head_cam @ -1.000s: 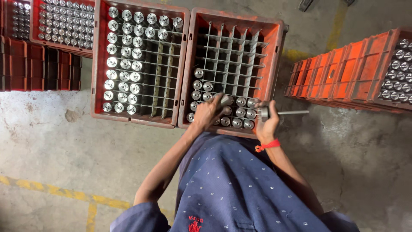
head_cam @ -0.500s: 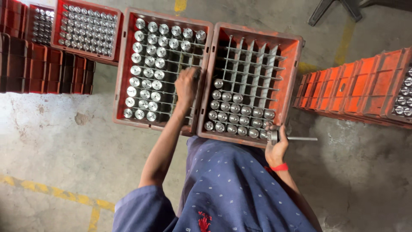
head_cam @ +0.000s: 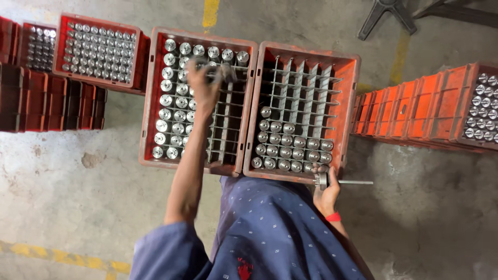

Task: The person transfers small metal cylindrical parts from one red crate to another using a handheld metal tool. They repeatedly pick up parts and place them into the receiving crate, occasionally moving crates to access more parts.

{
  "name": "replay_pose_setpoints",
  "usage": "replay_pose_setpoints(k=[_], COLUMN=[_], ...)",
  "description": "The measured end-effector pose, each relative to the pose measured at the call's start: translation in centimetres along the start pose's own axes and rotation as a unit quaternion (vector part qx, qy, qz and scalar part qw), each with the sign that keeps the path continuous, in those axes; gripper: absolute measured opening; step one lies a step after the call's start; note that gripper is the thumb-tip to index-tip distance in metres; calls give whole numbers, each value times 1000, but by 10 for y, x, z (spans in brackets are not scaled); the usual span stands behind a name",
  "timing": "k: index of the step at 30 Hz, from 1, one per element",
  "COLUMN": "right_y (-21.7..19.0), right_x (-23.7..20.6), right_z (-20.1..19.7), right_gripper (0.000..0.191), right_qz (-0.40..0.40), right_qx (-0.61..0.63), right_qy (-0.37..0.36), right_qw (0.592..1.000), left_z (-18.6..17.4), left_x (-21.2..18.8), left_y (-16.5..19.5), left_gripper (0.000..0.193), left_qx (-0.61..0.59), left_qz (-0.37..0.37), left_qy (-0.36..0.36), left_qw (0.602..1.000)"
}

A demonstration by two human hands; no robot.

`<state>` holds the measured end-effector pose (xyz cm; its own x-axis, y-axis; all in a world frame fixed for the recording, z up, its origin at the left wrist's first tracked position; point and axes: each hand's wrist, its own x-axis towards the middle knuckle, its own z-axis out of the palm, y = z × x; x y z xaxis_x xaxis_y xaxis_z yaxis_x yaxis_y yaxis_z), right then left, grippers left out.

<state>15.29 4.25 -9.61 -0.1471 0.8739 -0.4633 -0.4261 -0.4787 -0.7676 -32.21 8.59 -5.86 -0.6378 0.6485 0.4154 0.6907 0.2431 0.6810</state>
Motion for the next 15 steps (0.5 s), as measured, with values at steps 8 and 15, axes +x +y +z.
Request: replay_pose_setpoints(k=[8, 15], right_y=[0, -25], right_x=[19, 11], right_z=[26, 29], right_gripper=[34, 40], right_qz=[49, 157], right_qx=[-9, 120], right_qy=[-46, -109], right_qw=[998, 974], left_z=[-30, -57], left_x=[-59, -80], left_y=[40, 6], left_gripper=[20, 55], left_qx=[-137, 120], left_qz=[-91, 28], left_qy=[9, -146], left_qw=[986, 982])
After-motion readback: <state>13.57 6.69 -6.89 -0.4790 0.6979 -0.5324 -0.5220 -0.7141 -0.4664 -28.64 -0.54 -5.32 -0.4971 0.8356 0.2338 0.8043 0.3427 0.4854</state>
